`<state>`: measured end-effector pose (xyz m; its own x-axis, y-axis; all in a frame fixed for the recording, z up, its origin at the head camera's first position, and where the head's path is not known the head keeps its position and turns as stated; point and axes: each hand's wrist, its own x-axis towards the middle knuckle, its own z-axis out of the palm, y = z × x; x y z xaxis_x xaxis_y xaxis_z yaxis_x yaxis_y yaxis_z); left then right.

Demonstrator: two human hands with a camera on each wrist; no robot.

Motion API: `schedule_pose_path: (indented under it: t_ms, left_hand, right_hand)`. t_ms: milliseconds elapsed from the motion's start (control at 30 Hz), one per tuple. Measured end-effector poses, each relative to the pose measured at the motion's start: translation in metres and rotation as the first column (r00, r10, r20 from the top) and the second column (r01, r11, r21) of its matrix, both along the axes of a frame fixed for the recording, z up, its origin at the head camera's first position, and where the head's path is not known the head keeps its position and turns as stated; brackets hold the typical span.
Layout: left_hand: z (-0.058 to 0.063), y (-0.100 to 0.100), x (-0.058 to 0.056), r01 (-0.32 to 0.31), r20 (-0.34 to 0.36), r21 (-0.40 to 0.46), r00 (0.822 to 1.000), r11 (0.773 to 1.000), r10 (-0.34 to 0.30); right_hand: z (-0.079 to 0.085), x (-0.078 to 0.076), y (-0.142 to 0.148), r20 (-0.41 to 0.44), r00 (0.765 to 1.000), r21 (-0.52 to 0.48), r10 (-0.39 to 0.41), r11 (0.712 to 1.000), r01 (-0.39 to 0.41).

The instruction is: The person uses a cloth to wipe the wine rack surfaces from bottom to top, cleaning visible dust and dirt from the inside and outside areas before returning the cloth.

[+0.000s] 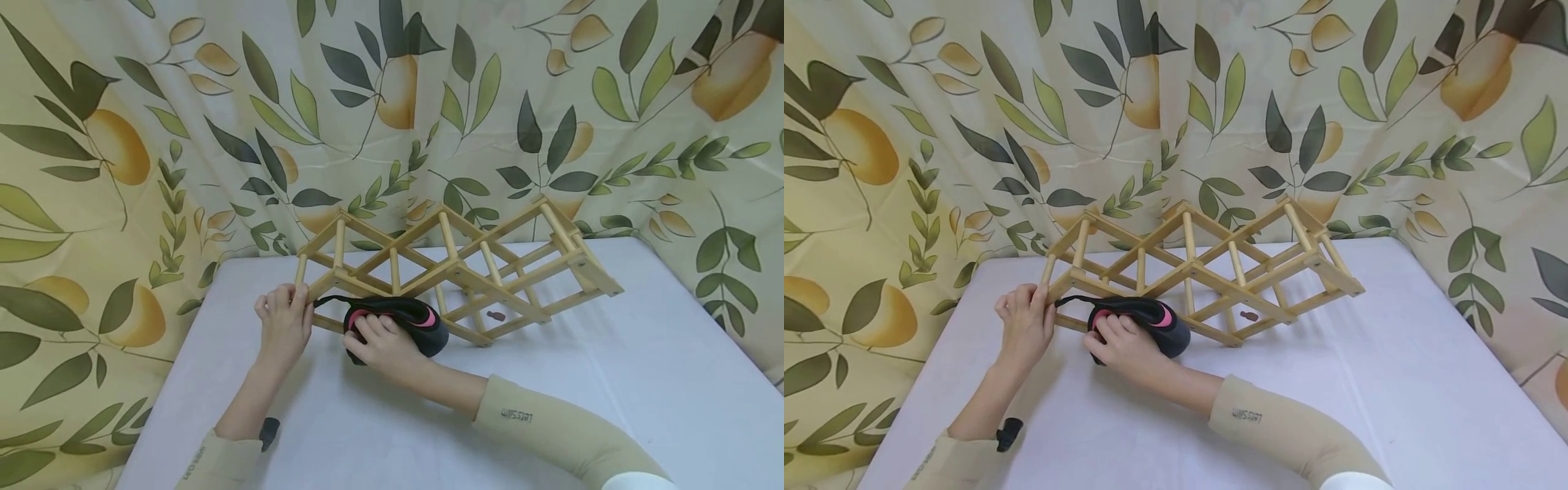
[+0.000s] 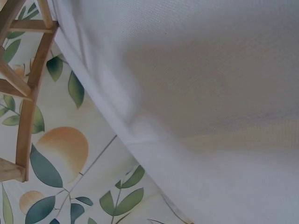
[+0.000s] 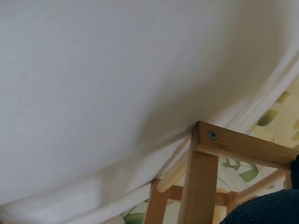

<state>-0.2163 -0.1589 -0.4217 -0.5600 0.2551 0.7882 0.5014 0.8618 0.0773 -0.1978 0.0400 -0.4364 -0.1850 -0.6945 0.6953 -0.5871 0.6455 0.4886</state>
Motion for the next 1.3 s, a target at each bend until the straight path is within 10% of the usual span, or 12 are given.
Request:
schedule_pose_path:
  t_ms: [667,900,1300]
  left_hand:
    - [-0.003,0.002,0.001,-0.028,0.007,0.043,1.000,0.999,0.028]
    - [-0.003,0.002,0.001,-0.026,0.008,0.039,1.000,0.999,0.025]
    - [-0.001,0.002,0.001,-0.026,0.026,0.033,0.999,0.999,0.025]
  right_hand:
    - [-0.019,-0.002,0.009,0.046,0.990,-0.006,0.135,0.991,-0.135]
    - [-0.013,0.007,0.015,0.189,0.979,0.044,0.071,0.996,-0.080]
    - [-0.006,0.010,0.015,0.190,0.981,-0.025,0.036,0.999,-0.032]
